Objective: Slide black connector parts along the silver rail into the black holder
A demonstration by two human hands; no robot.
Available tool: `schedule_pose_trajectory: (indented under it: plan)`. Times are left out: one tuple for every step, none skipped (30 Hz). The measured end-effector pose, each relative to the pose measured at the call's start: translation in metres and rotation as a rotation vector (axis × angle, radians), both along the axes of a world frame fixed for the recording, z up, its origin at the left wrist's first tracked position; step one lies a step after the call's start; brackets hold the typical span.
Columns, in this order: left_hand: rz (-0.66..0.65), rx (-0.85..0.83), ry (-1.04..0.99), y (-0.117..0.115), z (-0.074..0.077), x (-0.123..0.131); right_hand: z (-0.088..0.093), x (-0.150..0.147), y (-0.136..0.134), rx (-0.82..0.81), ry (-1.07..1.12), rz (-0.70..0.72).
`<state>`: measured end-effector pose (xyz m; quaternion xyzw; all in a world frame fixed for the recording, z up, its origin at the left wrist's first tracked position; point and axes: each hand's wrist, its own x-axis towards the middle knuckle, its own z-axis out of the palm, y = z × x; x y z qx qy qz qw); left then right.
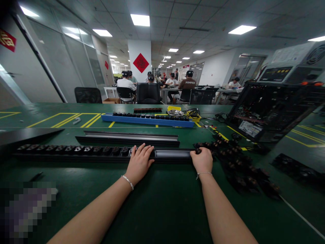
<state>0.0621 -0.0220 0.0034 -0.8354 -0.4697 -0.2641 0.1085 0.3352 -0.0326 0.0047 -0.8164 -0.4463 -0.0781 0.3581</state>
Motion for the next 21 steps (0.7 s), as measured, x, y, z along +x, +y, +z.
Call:
schedule_pose_trajectory:
  plan:
    - [-0.001,-0.001,-0.002,0.0,0.0,0.0,0.0,0.001,0.0,0.004,0.004,-0.004]
    - [-0.001,0.0,-0.003,0.0,0.0,0.0,-0.001,0.002,0.0,0.008,0.008,-0.009]
    - [-0.002,0.003,-0.003,0.0,0.0,0.0,-0.001,0.003,0.0,0.012,0.01,-0.014]
    - [-0.002,0.008,-0.002,0.0,0.0,0.0,-0.002,0.004,0.0,0.018,0.009,-0.018]
    - [-0.002,0.014,0.001,0.0,0.0,0.0,-0.002,0.005,0.001,0.024,0.005,-0.021]
    - [-0.001,0.02,0.003,0.0,-0.001,-0.001,-0.003,0.007,0.001,0.031,-0.001,-0.022]
    - [-0.001,0.025,0.005,0.0,-0.001,-0.001,-0.003,0.008,0.001,0.035,-0.006,-0.022]
    - [-0.001,0.028,0.006,0.0,-0.001,-0.001,-0.003,0.009,0.001,0.037,-0.009,-0.024]
    - [-0.001,0.029,0.007,0.0,-0.001,-0.001,-0.003,0.01,0.001,0.036,-0.009,-0.026]
    - [-0.001,0.028,0.007,0.0,-0.001,-0.001,-0.002,0.01,0.001,0.033,-0.007,-0.027]
    - [-0.002,0.027,0.007,0.0,-0.001,-0.001,-0.002,0.011,0.0,0.031,-0.003,-0.029]
    - [-0.003,0.025,0.007,0.0,0.0,-0.001,-0.002,0.012,0.0,0.03,0.002,-0.032]
    - [-0.004,0.024,0.007,0.0,0.0,-0.001,-0.002,0.012,0.0,0.031,0.006,-0.033]
    - [-0.004,0.023,0.007,0.0,0.0,-0.001,-0.001,0.013,0.0,0.034,0.007,-0.032]
    - [-0.004,0.022,0.009,0.0,0.0,-0.001,-0.001,0.014,-0.001,0.038,0.007,-0.031]
    - [-0.004,0.023,0.011,0.0,0.0,-0.001,-0.001,0.015,-0.001,0.042,0.004,-0.031]
    - [-0.004,0.024,0.014,0.0,0.0,-0.001,-0.001,0.016,-0.001,0.043,0.0,-0.032]
    - [-0.003,0.025,0.017,0.0,0.0,-0.001,-0.001,0.017,-0.002,0.04,-0.004,-0.032]
    - [-0.003,0.026,0.02,0.0,0.0,-0.001,-0.001,0.018,-0.002,0.034,-0.005,-0.032]
    - [-0.004,0.025,0.021,0.0,0.0,-0.002,0.0,0.018,-0.002,0.026,-0.004,-0.033]
    - [-0.005,0.024,0.021,0.0,0.0,-0.002,0.0,0.018,-0.003,0.019,-0.002,-0.033]
